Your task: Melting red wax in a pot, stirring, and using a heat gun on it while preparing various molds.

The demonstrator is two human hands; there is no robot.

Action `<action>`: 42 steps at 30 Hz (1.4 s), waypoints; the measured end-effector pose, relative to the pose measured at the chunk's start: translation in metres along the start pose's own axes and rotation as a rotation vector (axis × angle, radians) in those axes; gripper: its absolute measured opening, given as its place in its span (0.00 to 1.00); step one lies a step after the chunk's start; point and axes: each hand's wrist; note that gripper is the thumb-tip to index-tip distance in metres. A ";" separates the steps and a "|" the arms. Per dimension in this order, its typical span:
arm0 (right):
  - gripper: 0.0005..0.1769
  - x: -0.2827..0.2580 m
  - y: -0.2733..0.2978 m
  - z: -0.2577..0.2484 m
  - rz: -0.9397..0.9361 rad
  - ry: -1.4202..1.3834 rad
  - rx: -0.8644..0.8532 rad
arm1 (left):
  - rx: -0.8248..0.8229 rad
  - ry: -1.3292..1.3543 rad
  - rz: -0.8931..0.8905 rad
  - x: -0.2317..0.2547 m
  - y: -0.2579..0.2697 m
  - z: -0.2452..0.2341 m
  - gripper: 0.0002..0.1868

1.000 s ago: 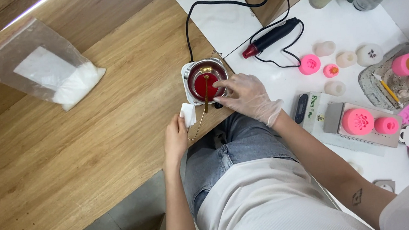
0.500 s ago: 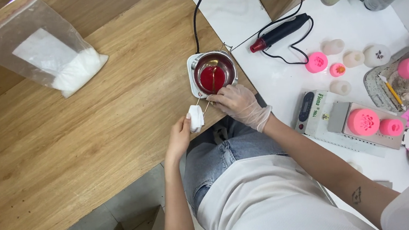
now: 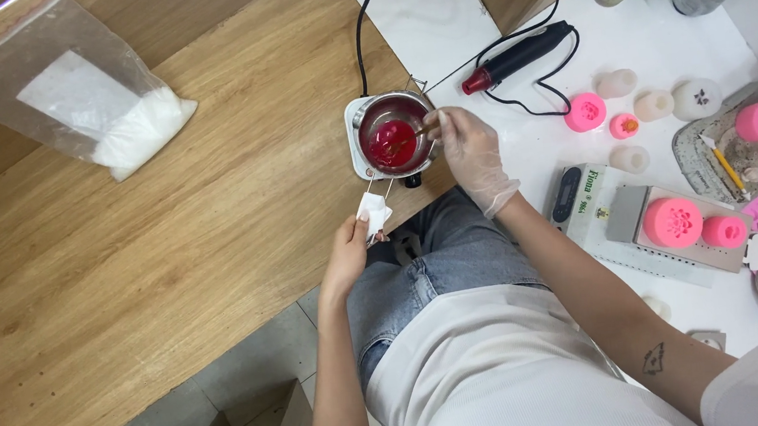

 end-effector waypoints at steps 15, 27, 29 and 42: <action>0.15 -0.005 -0.031 -0.005 0.254 -0.041 -0.032 | 0.073 -0.067 0.097 0.004 0.001 -0.002 0.21; 0.16 -0.013 -0.040 -0.009 0.273 0.019 -0.108 | 0.078 -0.109 0.059 0.005 0.000 -0.004 0.21; 0.16 -0.011 -0.040 -0.008 0.276 0.003 -0.098 | 0.080 -0.119 0.050 0.011 0.002 -0.004 0.21; 0.15 -0.016 -0.047 -0.010 0.285 -0.025 -0.059 | 0.091 -0.151 0.089 0.009 -0.006 -0.004 0.21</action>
Point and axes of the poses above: each hand's wrist, its own y-axis away from the middle knuckle, its own z-axis out of the palm, x = y × z, and after that the axes turned 13 degrees about -y, right-handed
